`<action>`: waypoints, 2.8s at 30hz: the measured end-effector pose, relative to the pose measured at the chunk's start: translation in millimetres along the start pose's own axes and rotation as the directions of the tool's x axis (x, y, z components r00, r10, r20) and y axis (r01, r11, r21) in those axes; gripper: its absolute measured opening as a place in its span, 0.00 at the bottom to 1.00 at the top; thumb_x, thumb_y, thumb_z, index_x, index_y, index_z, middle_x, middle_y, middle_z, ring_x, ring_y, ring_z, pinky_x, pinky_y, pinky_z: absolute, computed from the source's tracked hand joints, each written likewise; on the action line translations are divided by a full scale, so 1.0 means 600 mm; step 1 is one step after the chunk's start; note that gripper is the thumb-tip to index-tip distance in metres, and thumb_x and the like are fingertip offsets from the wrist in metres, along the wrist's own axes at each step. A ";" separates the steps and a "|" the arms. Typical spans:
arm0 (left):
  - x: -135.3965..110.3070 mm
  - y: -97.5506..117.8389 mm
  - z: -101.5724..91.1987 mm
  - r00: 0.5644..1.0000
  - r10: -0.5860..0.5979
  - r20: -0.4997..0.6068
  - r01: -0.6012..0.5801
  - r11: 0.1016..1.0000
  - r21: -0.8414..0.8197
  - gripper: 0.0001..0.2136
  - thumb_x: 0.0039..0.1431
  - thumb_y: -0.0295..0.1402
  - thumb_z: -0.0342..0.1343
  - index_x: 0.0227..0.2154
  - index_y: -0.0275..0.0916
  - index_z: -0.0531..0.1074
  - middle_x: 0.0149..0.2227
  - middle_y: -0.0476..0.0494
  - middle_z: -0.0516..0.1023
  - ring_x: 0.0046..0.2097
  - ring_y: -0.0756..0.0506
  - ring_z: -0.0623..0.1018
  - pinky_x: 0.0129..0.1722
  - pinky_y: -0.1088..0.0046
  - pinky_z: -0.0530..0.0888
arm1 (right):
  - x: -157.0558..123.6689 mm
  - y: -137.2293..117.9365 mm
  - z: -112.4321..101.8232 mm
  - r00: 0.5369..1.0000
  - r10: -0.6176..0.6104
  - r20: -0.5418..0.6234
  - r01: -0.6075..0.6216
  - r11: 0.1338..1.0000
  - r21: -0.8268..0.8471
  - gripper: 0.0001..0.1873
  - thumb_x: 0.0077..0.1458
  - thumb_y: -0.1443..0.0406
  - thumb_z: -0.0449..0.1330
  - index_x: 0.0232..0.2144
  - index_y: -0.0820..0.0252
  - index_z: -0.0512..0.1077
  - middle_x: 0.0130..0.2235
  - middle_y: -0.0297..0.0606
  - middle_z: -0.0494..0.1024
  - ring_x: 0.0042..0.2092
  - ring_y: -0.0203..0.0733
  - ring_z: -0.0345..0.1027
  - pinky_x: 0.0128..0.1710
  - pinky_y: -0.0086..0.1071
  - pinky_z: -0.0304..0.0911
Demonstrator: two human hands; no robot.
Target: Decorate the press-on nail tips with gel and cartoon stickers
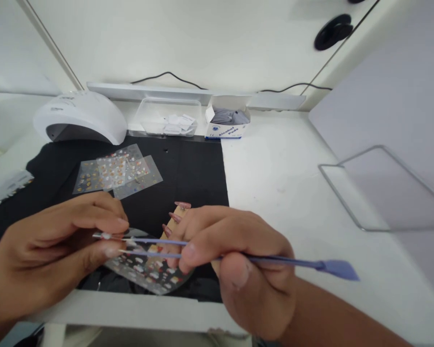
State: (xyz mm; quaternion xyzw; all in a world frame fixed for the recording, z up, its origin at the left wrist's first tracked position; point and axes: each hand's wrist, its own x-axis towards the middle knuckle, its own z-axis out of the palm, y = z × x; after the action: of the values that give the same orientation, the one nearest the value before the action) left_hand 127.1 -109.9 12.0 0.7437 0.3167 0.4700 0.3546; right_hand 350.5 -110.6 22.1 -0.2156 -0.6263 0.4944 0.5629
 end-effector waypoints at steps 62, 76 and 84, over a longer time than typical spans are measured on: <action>0.011 -0.022 0.017 0.920 -0.321 -0.224 0.157 0.827 -0.540 0.13 0.63 0.33 0.62 0.49 0.53 0.72 0.27 0.55 0.77 0.23 0.53 0.75 0.23 0.82 0.77 | -0.006 0.021 -0.012 0.983 -0.139 0.124 0.145 0.988 -0.044 0.18 0.68 0.58 0.51 0.46 0.50 0.80 0.27 0.40 0.79 0.42 0.51 0.77 0.50 0.54 0.71; 0.034 -0.038 -0.029 0.956 -0.294 -0.003 0.227 0.746 -0.626 0.07 0.56 0.28 0.68 0.36 0.39 0.76 0.22 0.56 0.72 0.21 0.57 0.71 0.22 0.86 0.72 | 0.015 0.033 -0.017 0.985 -0.140 0.105 0.128 0.985 0.114 0.17 0.67 0.60 0.53 0.42 0.58 0.82 0.26 0.41 0.79 0.37 0.46 0.75 0.42 0.43 0.73; 0.035 -0.044 -0.031 0.969 -0.240 0.056 0.220 0.738 -0.639 0.06 0.58 0.26 0.66 0.38 0.37 0.75 0.24 0.54 0.72 0.22 0.56 0.71 0.22 0.85 0.73 | 0.015 0.040 -0.014 0.982 -0.168 0.088 0.157 0.981 0.115 0.18 0.68 0.60 0.52 0.43 0.58 0.82 0.26 0.40 0.78 0.36 0.45 0.75 0.39 0.40 0.72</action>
State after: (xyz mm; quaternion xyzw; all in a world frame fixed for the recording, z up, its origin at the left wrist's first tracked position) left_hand 113.7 -74.0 5.9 0.5263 0.2320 0.5133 0.6370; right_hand 348.9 -90.1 4.9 -0.1086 -0.6409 0.4897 0.5811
